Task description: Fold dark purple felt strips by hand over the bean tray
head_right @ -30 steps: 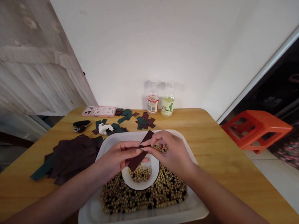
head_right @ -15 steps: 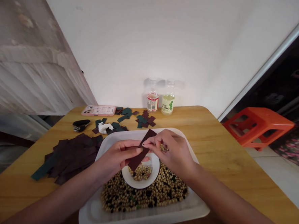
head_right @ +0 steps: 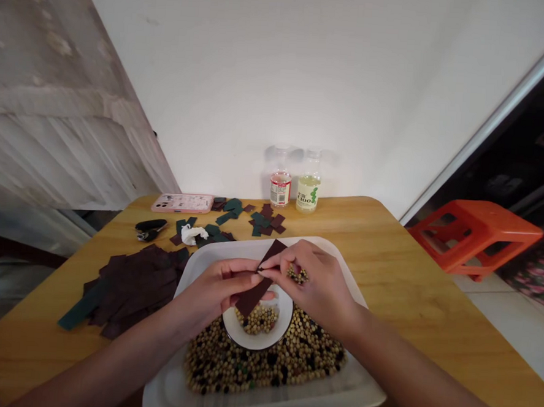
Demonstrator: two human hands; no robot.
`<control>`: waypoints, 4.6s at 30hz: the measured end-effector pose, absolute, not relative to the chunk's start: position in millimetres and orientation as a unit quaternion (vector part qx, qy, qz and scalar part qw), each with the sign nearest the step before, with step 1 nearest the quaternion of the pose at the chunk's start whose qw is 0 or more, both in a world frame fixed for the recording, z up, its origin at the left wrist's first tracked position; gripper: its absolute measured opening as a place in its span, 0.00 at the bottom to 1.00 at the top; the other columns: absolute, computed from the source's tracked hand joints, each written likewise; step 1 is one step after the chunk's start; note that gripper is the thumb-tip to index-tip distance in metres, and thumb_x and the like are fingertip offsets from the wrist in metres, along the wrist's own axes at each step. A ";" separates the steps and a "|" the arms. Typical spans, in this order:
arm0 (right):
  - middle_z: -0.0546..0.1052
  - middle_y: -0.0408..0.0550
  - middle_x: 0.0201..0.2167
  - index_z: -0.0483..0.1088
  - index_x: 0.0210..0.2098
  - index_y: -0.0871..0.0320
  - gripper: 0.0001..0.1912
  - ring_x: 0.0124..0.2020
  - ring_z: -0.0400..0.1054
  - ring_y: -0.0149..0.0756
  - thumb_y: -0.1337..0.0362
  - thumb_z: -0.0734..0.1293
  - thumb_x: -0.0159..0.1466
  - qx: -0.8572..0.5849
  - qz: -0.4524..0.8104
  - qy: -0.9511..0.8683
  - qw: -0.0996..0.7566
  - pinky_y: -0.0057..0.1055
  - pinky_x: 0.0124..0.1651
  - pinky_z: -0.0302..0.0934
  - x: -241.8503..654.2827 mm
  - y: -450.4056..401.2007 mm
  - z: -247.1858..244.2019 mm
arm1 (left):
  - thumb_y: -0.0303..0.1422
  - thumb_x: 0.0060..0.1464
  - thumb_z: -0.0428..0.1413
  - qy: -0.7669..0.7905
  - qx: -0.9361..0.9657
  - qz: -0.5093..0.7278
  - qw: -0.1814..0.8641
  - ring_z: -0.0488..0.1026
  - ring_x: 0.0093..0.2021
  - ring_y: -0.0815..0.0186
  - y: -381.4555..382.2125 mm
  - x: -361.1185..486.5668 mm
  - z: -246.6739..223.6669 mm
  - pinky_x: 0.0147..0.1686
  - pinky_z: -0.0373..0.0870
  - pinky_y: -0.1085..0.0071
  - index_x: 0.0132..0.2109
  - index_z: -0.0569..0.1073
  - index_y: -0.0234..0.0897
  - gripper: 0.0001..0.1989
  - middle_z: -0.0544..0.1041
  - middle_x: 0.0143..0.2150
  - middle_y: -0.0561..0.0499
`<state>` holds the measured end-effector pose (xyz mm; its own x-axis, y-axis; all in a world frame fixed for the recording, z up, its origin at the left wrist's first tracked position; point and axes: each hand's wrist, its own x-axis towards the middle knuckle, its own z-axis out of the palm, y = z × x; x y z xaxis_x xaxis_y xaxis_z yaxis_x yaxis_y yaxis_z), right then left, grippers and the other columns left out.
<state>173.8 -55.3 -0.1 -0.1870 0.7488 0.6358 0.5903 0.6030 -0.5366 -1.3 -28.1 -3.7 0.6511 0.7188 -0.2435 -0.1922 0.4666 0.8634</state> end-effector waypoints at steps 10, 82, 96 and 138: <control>0.77 0.41 0.27 0.58 0.29 0.53 0.10 0.28 0.72 0.31 0.65 0.67 0.56 -0.448 0.137 -0.758 0.454 0.25 0.23 0.61 174.9 -52.0 -2.5 | 0.31 0.44 0.59 0.317 0.407 0.297 0.804 0.76 0.34 0.63 -28.5 -1.9 -3.0 0.40 0.69 0.70 0.41 0.75 0.33 0.14 0.78 0.36 0.45; 0.70 0.40 0.17 0.48 0.18 0.55 0.20 0.29 0.74 0.36 0.69 0.65 0.57 -0.449 0.110 -0.736 0.494 0.22 0.22 0.63 175.2 -51.8 -8.0 | 0.35 0.40 0.62 0.313 0.412 0.293 0.804 0.75 0.33 0.63 -25.5 -1.0 -9.4 0.42 0.67 0.64 0.39 0.76 0.33 0.16 0.78 0.34 0.45; 0.70 0.41 0.16 0.47 0.17 0.54 0.21 0.27 0.74 0.36 0.68 0.64 0.58 -0.475 0.083 -0.708 0.516 0.24 0.21 0.63 172.4 -52.7 -4.5 | 0.38 0.40 0.61 0.310 0.449 0.267 0.794 0.75 0.32 0.65 -27.9 1.1 -9.5 0.39 0.69 0.65 0.36 0.77 0.35 0.15 0.77 0.34 0.47; 0.77 0.45 0.27 0.52 0.22 0.54 0.15 0.30 0.72 0.34 0.63 0.65 0.56 -0.512 0.324 -0.648 0.461 0.25 0.26 0.59 170.6 -46.6 -3.7 | 0.36 0.40 0.60 0.339 0.360 0.288 0.820 0.76 0.33 0.59 -27.6 2.5 -7.5 0.27 0.68 0.72 0.39 0.65 0.34 0.19 0.78 0.35 0.41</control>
